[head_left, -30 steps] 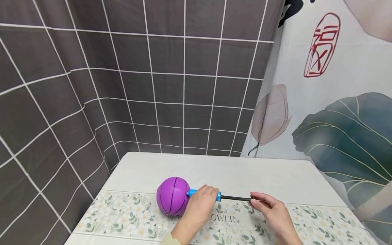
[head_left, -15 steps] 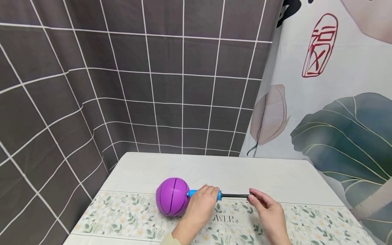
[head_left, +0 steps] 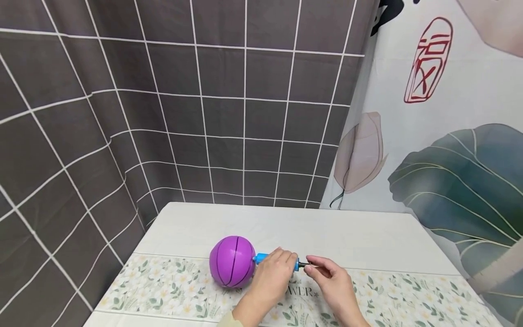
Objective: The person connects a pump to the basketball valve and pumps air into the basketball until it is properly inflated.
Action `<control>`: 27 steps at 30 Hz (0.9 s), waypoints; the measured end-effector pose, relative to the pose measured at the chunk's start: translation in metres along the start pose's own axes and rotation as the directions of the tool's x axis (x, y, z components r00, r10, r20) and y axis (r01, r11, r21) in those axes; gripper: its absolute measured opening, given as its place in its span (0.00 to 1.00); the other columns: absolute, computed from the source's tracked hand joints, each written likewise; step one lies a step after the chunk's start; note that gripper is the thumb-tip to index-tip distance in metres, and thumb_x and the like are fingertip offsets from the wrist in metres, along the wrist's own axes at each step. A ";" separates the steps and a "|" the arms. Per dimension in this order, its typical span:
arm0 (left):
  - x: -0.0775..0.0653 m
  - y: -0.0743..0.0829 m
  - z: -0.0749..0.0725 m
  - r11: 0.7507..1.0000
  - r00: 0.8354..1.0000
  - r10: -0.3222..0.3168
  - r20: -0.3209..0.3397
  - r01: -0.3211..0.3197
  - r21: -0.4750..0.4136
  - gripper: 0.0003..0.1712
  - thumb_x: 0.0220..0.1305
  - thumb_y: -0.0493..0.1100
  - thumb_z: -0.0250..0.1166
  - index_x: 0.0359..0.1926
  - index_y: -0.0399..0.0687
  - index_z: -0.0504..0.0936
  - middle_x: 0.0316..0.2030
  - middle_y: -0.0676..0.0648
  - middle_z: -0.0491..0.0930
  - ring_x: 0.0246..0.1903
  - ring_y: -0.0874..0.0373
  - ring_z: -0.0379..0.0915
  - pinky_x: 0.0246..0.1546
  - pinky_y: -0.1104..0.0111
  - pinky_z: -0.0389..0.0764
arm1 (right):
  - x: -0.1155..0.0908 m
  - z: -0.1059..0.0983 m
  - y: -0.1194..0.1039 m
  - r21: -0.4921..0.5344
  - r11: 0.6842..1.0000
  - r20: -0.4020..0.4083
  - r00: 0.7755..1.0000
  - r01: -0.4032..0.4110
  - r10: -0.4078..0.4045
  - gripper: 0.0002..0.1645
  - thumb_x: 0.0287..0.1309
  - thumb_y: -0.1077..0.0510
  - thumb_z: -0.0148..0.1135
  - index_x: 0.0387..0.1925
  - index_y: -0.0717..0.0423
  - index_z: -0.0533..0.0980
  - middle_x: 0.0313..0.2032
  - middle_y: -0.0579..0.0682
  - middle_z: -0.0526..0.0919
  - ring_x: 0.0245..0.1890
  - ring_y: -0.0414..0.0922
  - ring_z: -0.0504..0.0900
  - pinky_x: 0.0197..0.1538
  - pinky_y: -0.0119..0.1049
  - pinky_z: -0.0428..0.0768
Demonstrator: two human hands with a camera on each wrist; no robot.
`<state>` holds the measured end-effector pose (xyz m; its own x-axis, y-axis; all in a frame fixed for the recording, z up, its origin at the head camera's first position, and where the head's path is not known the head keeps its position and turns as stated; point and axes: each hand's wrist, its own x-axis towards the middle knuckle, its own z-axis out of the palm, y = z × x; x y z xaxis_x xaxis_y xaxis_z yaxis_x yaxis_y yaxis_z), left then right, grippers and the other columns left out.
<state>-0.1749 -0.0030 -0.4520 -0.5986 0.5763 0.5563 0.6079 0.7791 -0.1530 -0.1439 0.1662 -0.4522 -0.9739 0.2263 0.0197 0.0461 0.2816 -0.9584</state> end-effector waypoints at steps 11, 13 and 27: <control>-0.001 -0.005 -0.005 0.999 0.994 -0.023 0.110 0.025 -0.020 0.26 0.55 0.47 0.76 0.55 0.51 0.82 0.52 0.53 0.83 0.56 0.59 0.78 0.68 0.63 0.72 | 0.007 -0.006 0.003 0.021 0.998 0.074 0.996 -0.054 0.052 0.20 0.59 0.56 0.72 0.53 0.57 0.82 0.42 0.50 0.89 0.41 0.42 0.88 0.46 0.29 0.84; -0.004 -0.009 -0.008 0.999 0.989 -0.031 0.146 0.035 -0.023 0.29 0.56 0.54 0.75 0.58 0.51 0.81 0.56 0.52 0.82 0.60 0.57 0.75 0.70 0.62 0.69 | 0.007 -0.005 0.003 0.016 0.998 0.075 0.995 -0.061 0.059 0.20 0.60 0.57 0.71 0.53 0.59 0.82 0.42 0.51 0.89 0.41 0.43 0.88 0.48 0.33 0.85; -0.037 -0.087 -0.038 0.919 0.950 -0.241 0.198 0.289 -0.267 0.30 0.66 0.59 0.66 0.62 0.48 0.79 0.65 0.43 0.75 0.68 0.41 0.67 0.73 0.41 0.58 | 0.014 -0.010 0.002 -0.020 0.999 0.055 0.998 -0.043 0.044 0.21 0.61 0.56 0.71 0.55 0.58 0.82 0.42 0.51 0.90 0.41 0.43 0.89 0.45 0.25 0.81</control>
<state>-0.1858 -0.1018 -0.4279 -0.8186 0.4084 0.4038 0.5251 0.8170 0.2383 -0.1554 0.1796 -0.4509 -0.9816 0.1871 -0.0383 0.0924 0.2898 -0.9526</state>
